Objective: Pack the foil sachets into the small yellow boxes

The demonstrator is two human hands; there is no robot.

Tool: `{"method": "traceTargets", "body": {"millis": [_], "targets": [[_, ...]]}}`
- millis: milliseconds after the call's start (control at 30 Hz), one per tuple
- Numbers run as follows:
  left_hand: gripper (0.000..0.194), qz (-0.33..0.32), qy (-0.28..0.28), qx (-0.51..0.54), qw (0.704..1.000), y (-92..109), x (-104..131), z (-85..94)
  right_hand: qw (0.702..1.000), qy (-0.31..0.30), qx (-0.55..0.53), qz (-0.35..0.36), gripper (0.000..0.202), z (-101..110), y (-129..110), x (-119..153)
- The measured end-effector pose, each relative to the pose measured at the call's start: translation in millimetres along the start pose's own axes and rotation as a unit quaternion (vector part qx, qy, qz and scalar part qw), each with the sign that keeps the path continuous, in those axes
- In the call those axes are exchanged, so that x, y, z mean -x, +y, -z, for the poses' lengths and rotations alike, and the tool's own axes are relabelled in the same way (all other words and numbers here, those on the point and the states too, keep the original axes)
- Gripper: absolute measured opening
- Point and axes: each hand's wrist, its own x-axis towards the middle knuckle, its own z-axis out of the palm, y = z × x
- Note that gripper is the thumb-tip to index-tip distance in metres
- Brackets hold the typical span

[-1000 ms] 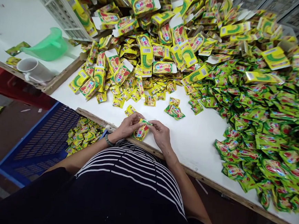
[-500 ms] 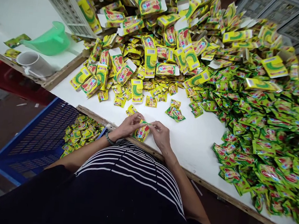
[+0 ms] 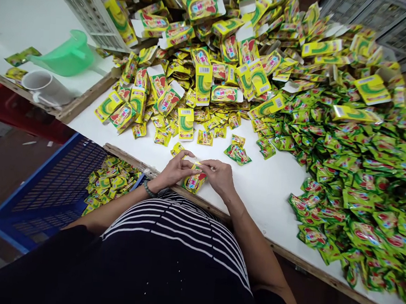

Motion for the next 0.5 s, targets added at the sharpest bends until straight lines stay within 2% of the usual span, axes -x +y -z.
{"method": "traceTargets", "body": {"millis": [100, 233, 333, 500], "targets": [[0.054, -0.003, -0.015, -0.009, 1.000, 0.7, 0.4, -0.3, 0.996, -0.036, -0.061, -0.059, 0.022, 4.0, -0.4, -5.9], [0.055, -0.013, -0.012, -0.017, 1.000, -0.4, 0.4, -1.1, 0.993, -0.092, -0.046, -0.063, 0.024, 13.4, -3.9, -9.0], [0.052, -0.022, -0.010, -0.020, 1.000, -1.8, 0.5, -1.3, 0.995, -0.094, -0.015, -0.011, 0.024, 15.0, -2.8, -1.4], [0.047, -0.047, -0.019, -0.071, 0.996, -2.8, 2.8, 2.4, 0.989, 0.001, 0.067, 0.136, 0.024, -1.0, 8.8, 17.1]]}}
